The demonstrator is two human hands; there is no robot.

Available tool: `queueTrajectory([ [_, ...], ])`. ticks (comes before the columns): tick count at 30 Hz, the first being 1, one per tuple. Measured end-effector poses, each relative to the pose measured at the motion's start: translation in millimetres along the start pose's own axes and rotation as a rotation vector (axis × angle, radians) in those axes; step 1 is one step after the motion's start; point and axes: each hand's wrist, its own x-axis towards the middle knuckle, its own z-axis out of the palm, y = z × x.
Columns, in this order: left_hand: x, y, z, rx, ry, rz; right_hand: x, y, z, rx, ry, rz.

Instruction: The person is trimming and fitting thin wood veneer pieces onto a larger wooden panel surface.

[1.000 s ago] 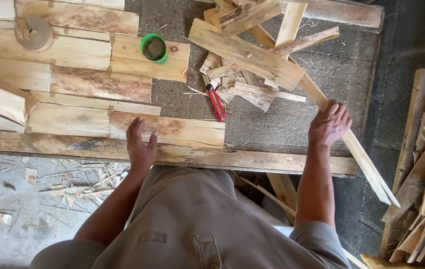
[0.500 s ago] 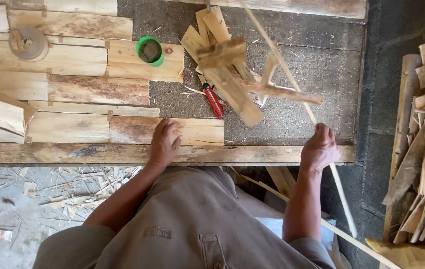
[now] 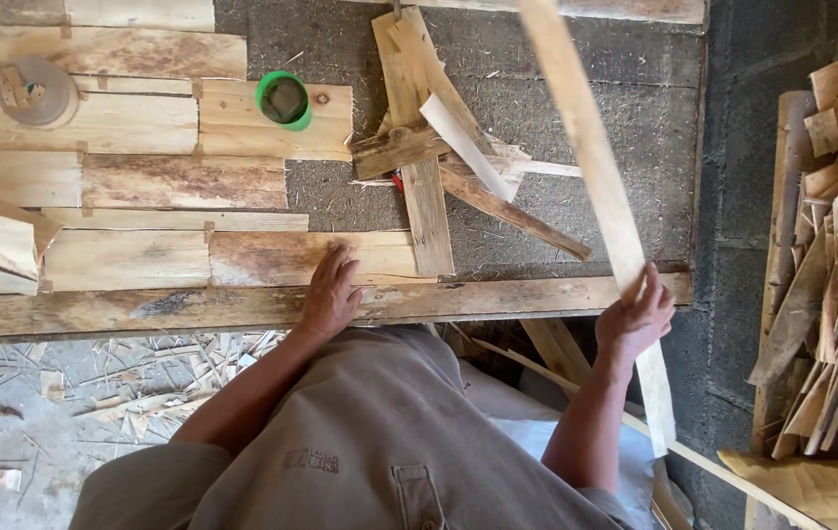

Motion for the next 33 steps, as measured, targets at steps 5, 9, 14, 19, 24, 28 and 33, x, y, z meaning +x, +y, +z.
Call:
queueTrajectory([
  [5,1.6,5.0,-8.8,-0.028,-0.035,0.005,-3.9,56.6,28.2,0.06,-0.016,0.219],
  [9,3.2,8.1,-12.7,-0.028,-0.033,0.009,20.9,74.8,51.8,-0.038,0.043,0.279],
  [14,4.4,6.8,-13.2,0.005,-0.055,0.022,60.9,89.5,85.3,-0.105,0.0,0.504],
  [19,5.8,11.2,-13.4,0.023,-0.078,-0.036,85.0,108.9,110.0,-0.1,-0.064,0.58],
  [24,20.3,22.2,-12.1,0.015,-0.048,-0.085,96.8,110.3,119.8,-0.042,-0.132,0.593],
  [28,43.4,28.8,8.5,-0.07,0.049,-0.187,109.9,68.7,113.6,-0.082,-0.07,0.326],
  [33,93.9,49.8,36.6,-0.371,-0.069,-0.536,128.0,-96.3,90.1,0.465,-0.285,0.074],
])
